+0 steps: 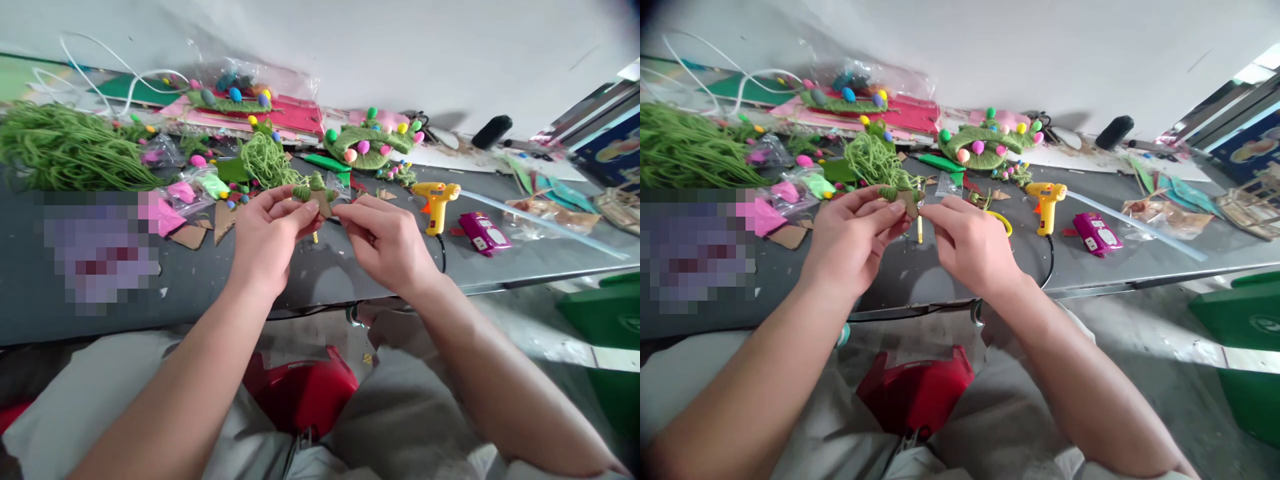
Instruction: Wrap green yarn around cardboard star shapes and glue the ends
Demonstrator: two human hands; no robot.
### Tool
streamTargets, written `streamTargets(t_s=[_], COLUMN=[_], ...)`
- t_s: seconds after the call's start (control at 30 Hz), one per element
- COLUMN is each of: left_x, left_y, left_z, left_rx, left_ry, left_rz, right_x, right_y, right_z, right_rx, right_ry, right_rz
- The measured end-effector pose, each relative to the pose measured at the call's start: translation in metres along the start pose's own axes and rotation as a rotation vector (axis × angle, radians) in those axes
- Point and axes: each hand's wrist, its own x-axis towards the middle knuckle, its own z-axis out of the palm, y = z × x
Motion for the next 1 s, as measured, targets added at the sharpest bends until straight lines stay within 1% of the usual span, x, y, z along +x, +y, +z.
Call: streamTargets(t_s=[0.13,0.23,0.3,0.37,0.47,0.57,0.63,0.8,0.9,1.0], left_x=[-0.003,-0.006,-0.007,-0.007,-0.007,-0.007,-0.007,-0.005,-0.002,0.001], left_y=[0.002,0.004,0.004,0.003,0.000,-0.003,-0.005,-0.007,-0.008,-0.009], left_z=[0.001,0.002,0.001,0.000,-0.002,-0.002,-0.001,0.001,-0.001,-0.003], left_rx=[-0.004,0.053,0.096,0.162,0.346,0.543,0.587,0.552,0.415,0.255], left_ry=[-0.042,-0.097,-0.119,-0.149,-0.201,-0.197,-0.182,-0.128,-0.096,-0.048], left_rz=[-0.058,-0.128,-0.143,-0.133,-0.077,-0.009,0.007,0.037,0.042,0.047], right_x=[0.003,0.006,0.008,0.010,0.011,0.011,0.010,0.005,0.001,-0.002], right_y=[0.005,0.013,0.020,0.027,0.031,0.028,0.022,0.007,0.002,0.000], right_z=[0.001,-0.001,-0.002,-0.005,-0.010,-0.013,-0.013,-0.005,-0.002,-0.002], right_rx=[0.026,0.127,0.201,0.213,0.125,0.061,0.065,0.094,0.069,0.003], right_ry=[-0.003,-0.017,-0.022,-0.014,-0.004,-0.017,-0.026,-0.056,-0.055,-0.028], right_rz=[-0.002,0.017,0.034,0.063,0.101,0.118,0.124,0.106,0.052,0.015])
